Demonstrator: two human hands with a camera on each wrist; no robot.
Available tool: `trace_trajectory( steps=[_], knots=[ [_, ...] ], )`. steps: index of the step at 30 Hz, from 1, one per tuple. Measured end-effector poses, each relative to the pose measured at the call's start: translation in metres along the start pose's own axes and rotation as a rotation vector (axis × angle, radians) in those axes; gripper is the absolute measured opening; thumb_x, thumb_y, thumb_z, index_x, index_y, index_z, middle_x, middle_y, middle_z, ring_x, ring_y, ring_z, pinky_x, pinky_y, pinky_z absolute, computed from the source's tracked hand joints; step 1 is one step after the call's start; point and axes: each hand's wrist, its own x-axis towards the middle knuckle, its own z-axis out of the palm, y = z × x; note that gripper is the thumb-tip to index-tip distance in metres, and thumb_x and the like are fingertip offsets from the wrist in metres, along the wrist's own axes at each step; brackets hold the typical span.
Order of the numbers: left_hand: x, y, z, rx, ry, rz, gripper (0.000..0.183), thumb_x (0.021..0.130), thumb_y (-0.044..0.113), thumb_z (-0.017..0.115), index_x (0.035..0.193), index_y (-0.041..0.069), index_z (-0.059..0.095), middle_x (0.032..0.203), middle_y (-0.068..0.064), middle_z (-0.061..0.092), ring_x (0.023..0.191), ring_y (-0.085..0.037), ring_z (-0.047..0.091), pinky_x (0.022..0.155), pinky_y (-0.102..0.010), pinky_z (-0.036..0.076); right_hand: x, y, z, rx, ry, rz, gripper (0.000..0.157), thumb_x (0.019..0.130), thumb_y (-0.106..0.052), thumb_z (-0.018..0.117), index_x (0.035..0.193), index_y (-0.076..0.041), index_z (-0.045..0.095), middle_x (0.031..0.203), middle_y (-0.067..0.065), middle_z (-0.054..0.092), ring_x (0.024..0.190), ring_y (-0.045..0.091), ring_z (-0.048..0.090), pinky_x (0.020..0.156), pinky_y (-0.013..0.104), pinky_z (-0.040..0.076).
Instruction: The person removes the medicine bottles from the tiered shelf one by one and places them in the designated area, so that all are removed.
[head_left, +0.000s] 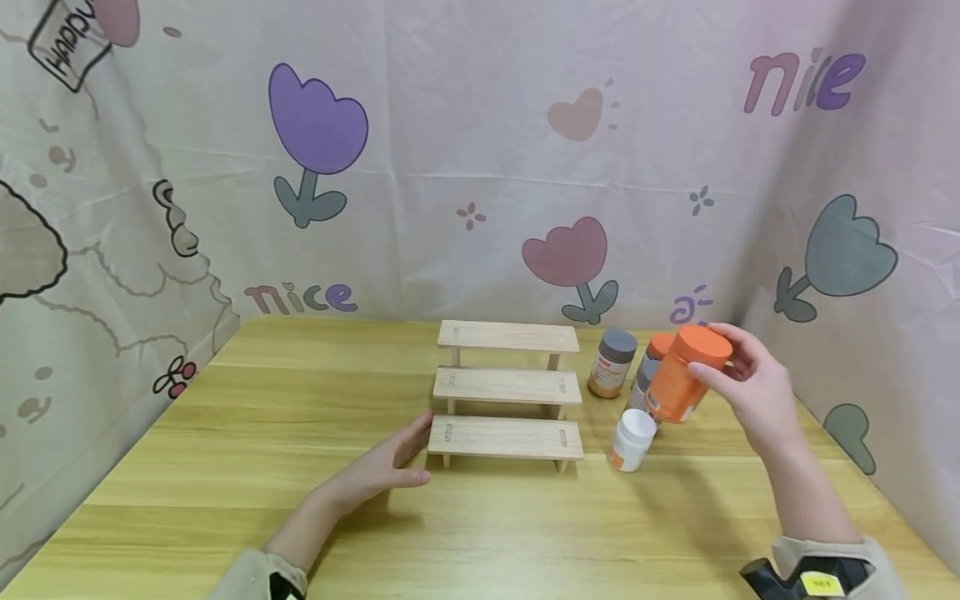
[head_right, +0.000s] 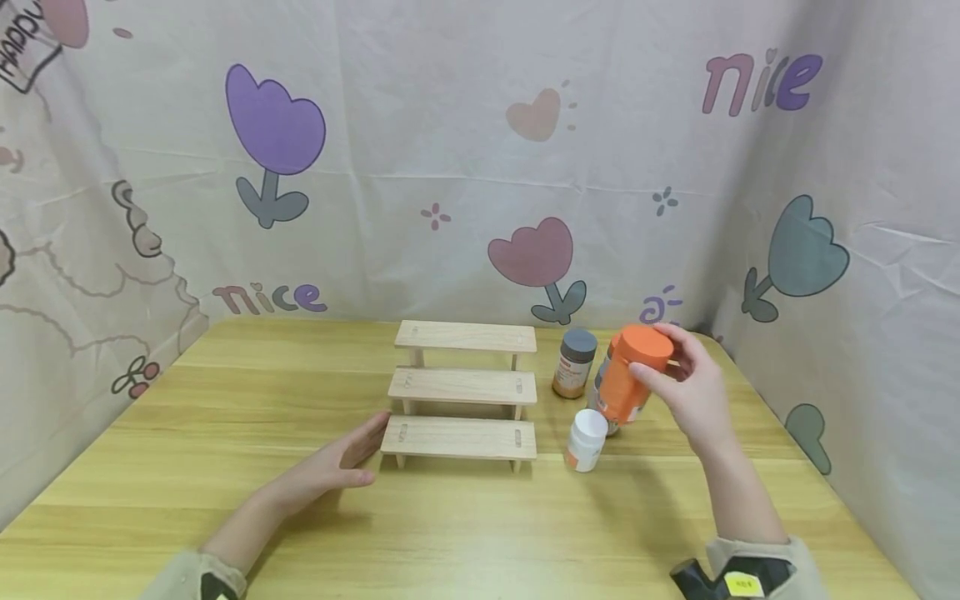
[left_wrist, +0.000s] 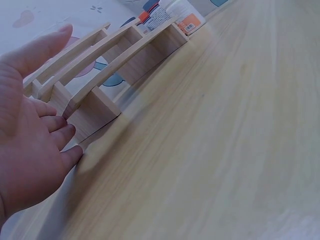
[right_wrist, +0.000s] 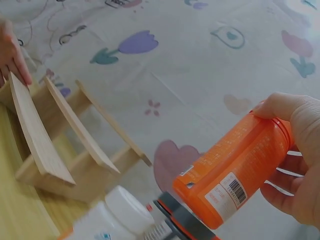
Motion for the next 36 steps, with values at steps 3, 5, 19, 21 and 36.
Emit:
trace_trajectory(
  steps=[3, 5, 19, 21, 36],
  knots=[
    [0.0, 0.001, 0.0, -0.002, 0.003, -0.002, 0.09, 0.089, 0.021, 0.061, 0.147, 0.001, -0.004, 0.153, -0.016, -0.003, 0.139, -0.034, 0.006, 0.112, -0.046, 0.009, -0.005, 0.008, -0.012, 0.059, 0.016, 0.033, 0.051, 0.084, -0.003, 0.066, 0.131, -0.015, 0.049, 0.107, -0.017, 0.056, 0.092, -0.003, 0.055, 0.075, 0.004, 0.044],
    [-0.001, 0.002, 0.001, -0.004, 0.001, -0.001, 0.09, 0.089, 0.021, 0.061, 0.147, 0.0, -0.004, 0.153, -0.017, -0.003, 0.139, -0.033, 0.006, 0.112, -0.046, 0.009, -0.008, 0.013, -0.019, 0.092, 0.029, 0.05, 0.05, 0.084, -0.001, 0.066, 0.13, -0.016, 0.05, 0.106, -0.017, 0.057, 0.09, -0.004, 0.056, 0.074, 0.004, 0.045],
    [-0.002, 0.004, 0.001, 0.006, 0.004, 0.005, 0.09, 0.089, 0.021, 0.061, 0.147, -0.001, -0.004, 0.153, -0.019, -0.003, 0.139, -0.035, 0.006, 0.111, -0.046, 0.009, -0.03, 0.054, -0.035, -0.187, 0.0, 0.155, 0.062, 0.086, -0.02, 0.067, 0.139, -0.004, 0.038, 0.103, -0.028, 0.045, 0.09, -0.015, 0.045, 0.071, 0.0, 0.039],
    [-0.001, 0.004, 0.001, 0.007, 0.007, -0.001, 0.089, 0.089, 0.019, 0.061, 0.147, -0.001, -0.004, 0.153, -0.017, -0.003, 0.139, -0.033, 0.007, 0.112, -0.042, 0.011, -0.033, 0.061, -0.034, -0.208, -0.005, 0.168, 0.065, 0.086, -0.021, 0.067, 0.139, 0.0, 0.036, 0.103, -0.029, 0.043, 0.09, -0.017, 0.043, 0.071, 0.0, 0.039],
    [-0.001, 0.003, 0.001, 0.008, 0.001, -0.002, 0.09, 0.089, 0.021, 0.061, 0.147, -0.001, -0.004, 0.153, -0.018, -0.003, 0.139, -0.033, 0.007, 0.111, -0.045, 0.009, -0.041, 0.078, -0.024, -0.304, -0.074, 0.18, 0.067, 0.086, -0.019, 0.067, 0.137, 0.01, 0.033, 0.126, 0.032, 0.044, 0.087, -0.023, 0.034, 0.069, -0.001, 0.038]
  ],
)
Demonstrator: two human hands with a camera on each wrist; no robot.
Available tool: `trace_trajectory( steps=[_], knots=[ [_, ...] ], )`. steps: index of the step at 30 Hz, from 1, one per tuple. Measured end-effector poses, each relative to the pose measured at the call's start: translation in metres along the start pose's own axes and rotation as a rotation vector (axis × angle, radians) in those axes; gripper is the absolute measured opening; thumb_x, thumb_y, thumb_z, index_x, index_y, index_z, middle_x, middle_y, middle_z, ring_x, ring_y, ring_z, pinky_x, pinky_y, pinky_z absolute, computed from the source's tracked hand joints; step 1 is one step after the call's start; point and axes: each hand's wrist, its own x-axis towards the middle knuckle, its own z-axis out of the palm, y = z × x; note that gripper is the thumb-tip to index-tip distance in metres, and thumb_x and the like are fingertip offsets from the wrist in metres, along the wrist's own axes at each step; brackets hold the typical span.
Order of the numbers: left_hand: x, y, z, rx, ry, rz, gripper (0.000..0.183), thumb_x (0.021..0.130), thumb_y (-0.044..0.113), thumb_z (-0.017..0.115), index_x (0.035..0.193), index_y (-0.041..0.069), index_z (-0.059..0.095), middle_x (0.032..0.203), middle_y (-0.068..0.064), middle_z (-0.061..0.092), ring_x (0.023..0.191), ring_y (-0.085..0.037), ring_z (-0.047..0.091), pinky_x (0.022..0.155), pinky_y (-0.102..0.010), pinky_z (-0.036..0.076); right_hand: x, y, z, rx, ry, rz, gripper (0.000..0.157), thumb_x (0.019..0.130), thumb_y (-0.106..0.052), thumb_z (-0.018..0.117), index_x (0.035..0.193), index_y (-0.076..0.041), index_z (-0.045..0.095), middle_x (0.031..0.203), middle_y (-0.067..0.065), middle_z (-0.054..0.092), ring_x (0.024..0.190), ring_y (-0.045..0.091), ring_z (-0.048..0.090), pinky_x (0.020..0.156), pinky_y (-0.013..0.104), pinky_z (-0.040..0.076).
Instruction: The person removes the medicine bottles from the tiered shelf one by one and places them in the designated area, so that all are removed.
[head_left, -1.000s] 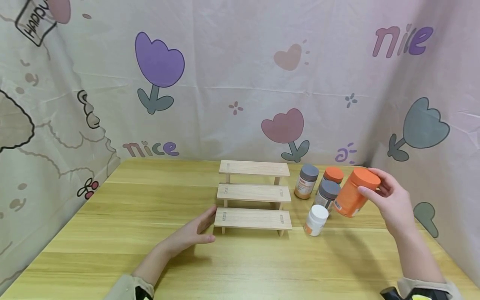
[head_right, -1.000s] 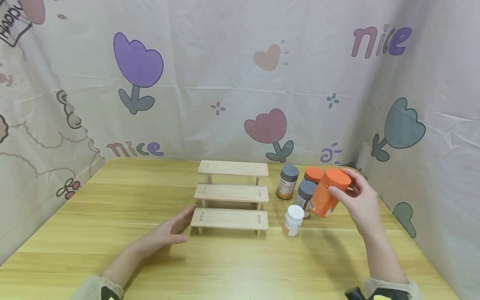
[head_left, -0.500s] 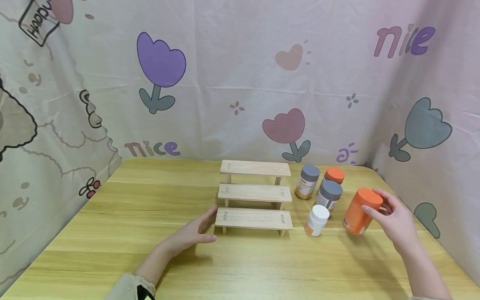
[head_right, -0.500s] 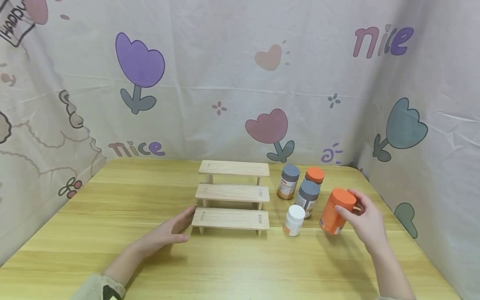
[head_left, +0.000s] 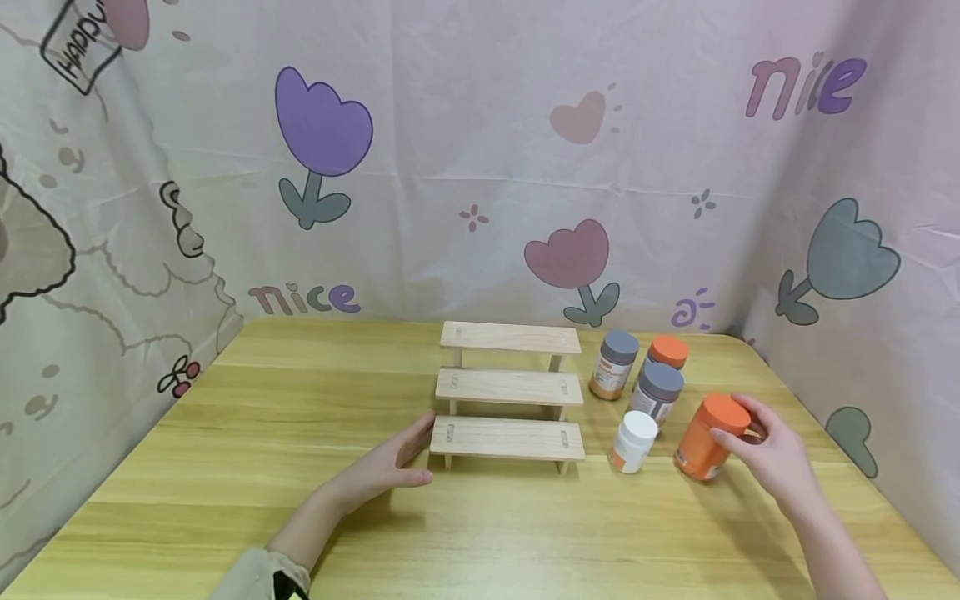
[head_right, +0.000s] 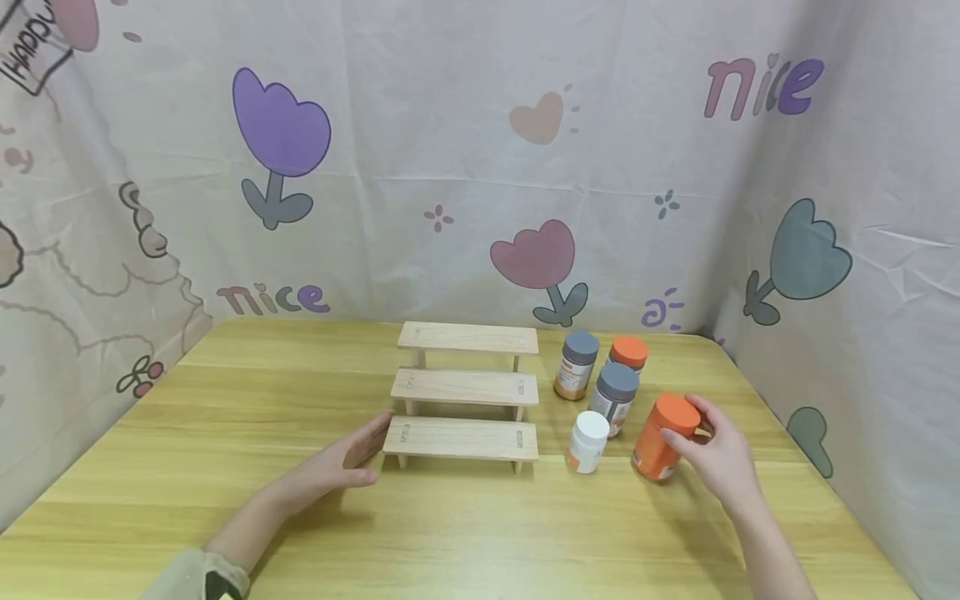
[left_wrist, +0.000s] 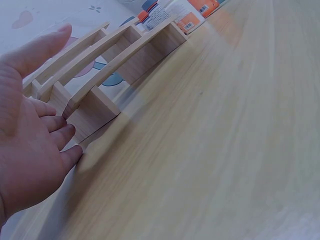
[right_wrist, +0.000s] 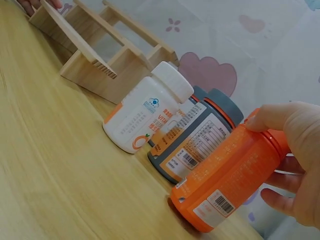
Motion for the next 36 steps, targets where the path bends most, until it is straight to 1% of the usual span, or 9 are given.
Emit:
trace_trajectory(
  steps=[6, 13, 22, 25, 28, 33, 35, 36],
  knots=[
    [-0.001, 0.0, 0.001, 0.002, 0.002, 0.007, 0.09, 0.088, 0.021, 0.061, 0.147, -0.001, -0.004, 0.153, -0.018, -0.002, 0.139, -0.033, 0.008, 0.111, -0.045, 0.01, -0.002, 0.0, 0.001, -0.011, -0.022, 0.003, 0.068, 0.086, -0.02, 0.067, 0.137, 0.01, 0.033, 0.127, 0.031, 0.044, 0.088, -0.02, 0.032, 0.068, 0.0, 0.037],
    [0.001, 0.0, 0.0, 0.006, -0.001, 0.004, 0.09, 0.089, 0.02, 0.061, 0.147, -0.001, -0.004, 0.153, -0.018, -0.003, 0.139, -0.034, 0.007, 0.111, -0.045, 0.009, -0.001, 0.0, -0.001, -0.027, -0.057, -0.029, 0.066, 0.085, -0.017, 0.068, 0.135, 0.01, 0.034, 0.125, 0.028, 0.041, 0.089, -0.015, 0.032, 0.069, 0.002, 0.037],
    [0.001, -0.001, 0.0, 0.009, 0.003, 0.021, 0.09, 0.088, 0.02, 0.061, 0.147, -0.002, -0.003, 0.153, -0.019, -0.002, 0.139, -0.034, 0.008, 0.111, -0.046, 0.01, -0.001, -0.001, -0.003, -0.02, -0.096, -0.036, 0.068, 0.084, -0.016, 0.069, 0.135, 0.011, 0.033, 0.125, 0.028, 0.042, 0.09, -0.015, 0.034, 0.069, 0.002, 0.039],
    [0.002, -0.001, 0.001, 0.005, 0.003, 0.017, 0.089, 0.088, 0.021, 0.061, 0.147, -0.001, -0.003, 0.153, -0.019, -0.002, 0.139, -0.034, 0.008, 0.111, -0.046, 0.01, -0.001, -0.001, -0.004, -0.019, -0.1, -0.043, 0.067, 0.085, -0.016, 0.069, 0.135, 0.011, 0.033, 0.124, 0.028, 0.043, 0.09, -0.015, 0.034, 0.07, 0.003, 0.039],
    [0.003, -0.002, 0.001, -0.002, 0.001, 0.01, 0.088, 0.089, 0.019, 0.061, 0.147, 0.0, -0.002, 0.153, -0.018, -0.001, 0.139, -0.034, 0.007, 0.111, -0.046, 0.01, -0.002, -0.001, -0.006, -0.022, -0.094, -0.056, 0.065, 0.087, -0.017, 0.066, 0.135, 0.012, 0.033, 0.124, 0.028, 0.043, 0.09, -0.016, 0.034, 0.069, 0.002, 0.038],
    [0.004, 0.002, -0.002, 0.02, 0.012, 0.002, 0.084, 0.091, 0.015, 0.058, 0.147, 0.0, -0.003, 0.153, -0.018, -0.001, 0.139, -0.034, 0.006, 0.111, -0.046, 0.008, -0.002, -0.002, -0.011, 0.0, -0.059, -0.112, 0.056, 0.093, -0.016, 0.057, 0.134, 0.013, 0.032, 0.122, 0.03, 0.043, 0.092, -0.018, 0.033, 0.071, 0.0, 0.035],
    [0.003, 0.005, -0.006, 0.038, 0.034, 0.007, 0.082, 0.091, 0.015, 0.056, 0.148, 0.001, -0.003, 0.153, -0.018, 0.0, 0.138, -0.037, 0.006, 0.11, -0.048, 0.009, 0.002, -0.005, -0.014, 0.005, -0.036, -0.142, 0.053, 0.094, -0.015, 0.055, 0.133, 0.013, 0.034, 0.119, 0.025, 0.046, 0.093, -0.018, 0.035, 0.072, 0.0, 0.035],
    [0.002, 0.007, -0.008, 0.048, 0.048, 0.008, 0.081, 0.092, 0.014, 0.055, 0.148, 0.002, -0.002, 0.153, -0.018, 0.0, 0.138, -0.038, 0.007, 0.11, -0.05, 0.009, 0.004, -0.008, -0.016, 0.006, -0.025, -0.153, 0.052, 0.094, -0.015, 0.055, 0.133, 0.013, 0.035, 0.117, 0.019, 0.049, 0.093, -0.018, 0.036, 0.072, 0.0, 0.034]
  ],
)
